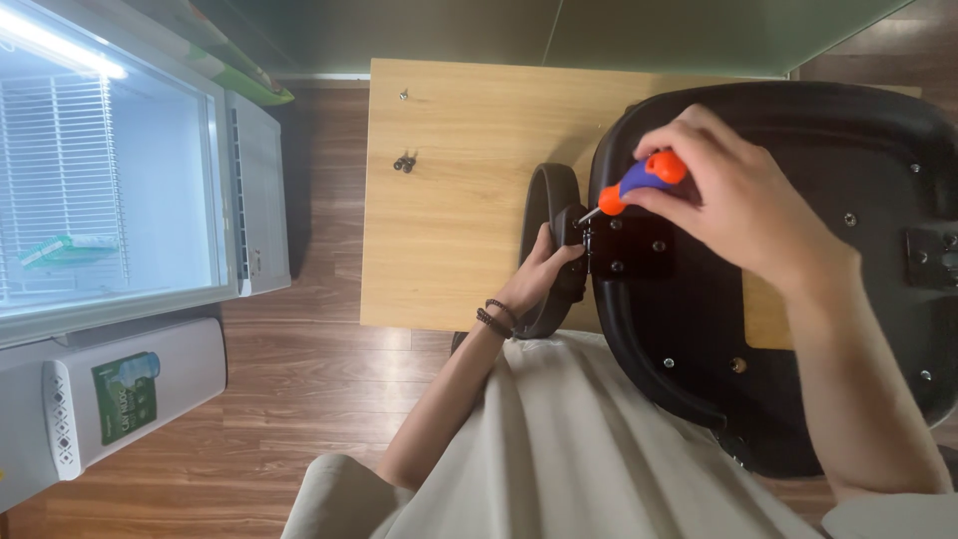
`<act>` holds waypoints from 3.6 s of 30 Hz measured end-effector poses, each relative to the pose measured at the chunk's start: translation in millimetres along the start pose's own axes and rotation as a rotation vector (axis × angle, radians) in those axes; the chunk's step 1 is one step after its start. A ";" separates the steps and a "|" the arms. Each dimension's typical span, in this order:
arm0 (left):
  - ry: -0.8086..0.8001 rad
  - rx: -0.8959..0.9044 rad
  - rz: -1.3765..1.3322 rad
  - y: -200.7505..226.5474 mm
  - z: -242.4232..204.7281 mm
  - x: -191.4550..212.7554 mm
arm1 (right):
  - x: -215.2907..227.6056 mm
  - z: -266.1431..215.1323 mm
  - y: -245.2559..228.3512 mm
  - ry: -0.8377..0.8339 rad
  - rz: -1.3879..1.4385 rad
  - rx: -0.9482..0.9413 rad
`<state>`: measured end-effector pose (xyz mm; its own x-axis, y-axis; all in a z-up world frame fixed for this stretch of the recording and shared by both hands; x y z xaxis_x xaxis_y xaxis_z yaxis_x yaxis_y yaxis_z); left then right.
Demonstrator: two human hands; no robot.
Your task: The person attaches an armrest to an office chair seat on a wooden table. They align the armrest bracket against the seat base, position screws, and use a screwdriver to drive and tighten the screws, holding the armrest steady with the other hand.
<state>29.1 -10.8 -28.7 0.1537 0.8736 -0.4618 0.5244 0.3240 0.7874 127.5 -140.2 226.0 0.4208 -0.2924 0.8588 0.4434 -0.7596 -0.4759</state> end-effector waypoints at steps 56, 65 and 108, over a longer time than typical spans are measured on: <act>0.109 0.067 -0.021 -2.1 3.0 -10.1 | -70.8 35.3 85.3 -0.005 -0.110 0.159; 0.145 -0.025 -0.188 -27.8 8.5 -6.3 | -78.3 41.0 126.8 0.035 0.028 -0.073; 0.167 0.015 -0.049 -48.7 25.1 8.6 | -85.7 40.5 72.9 -0.195 0.040 0.138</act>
<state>26.0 -28.2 -81.3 -0.0127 0.9055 -0.4242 0.5408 0.3630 0.7587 155.8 -147.0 110.0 0.5791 -0.1925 0.7922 0.5216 -0.6593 -0.5415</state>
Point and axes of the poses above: each hand's wrist, its own z-axis towards the middle knuckle, its own x-axis out of the back of the hand, y = z × x, the point moved 4 cm from there along z, towards the middle knuckle, and after that the axes turned 6 degrees about -y, right-handed, at the moved point
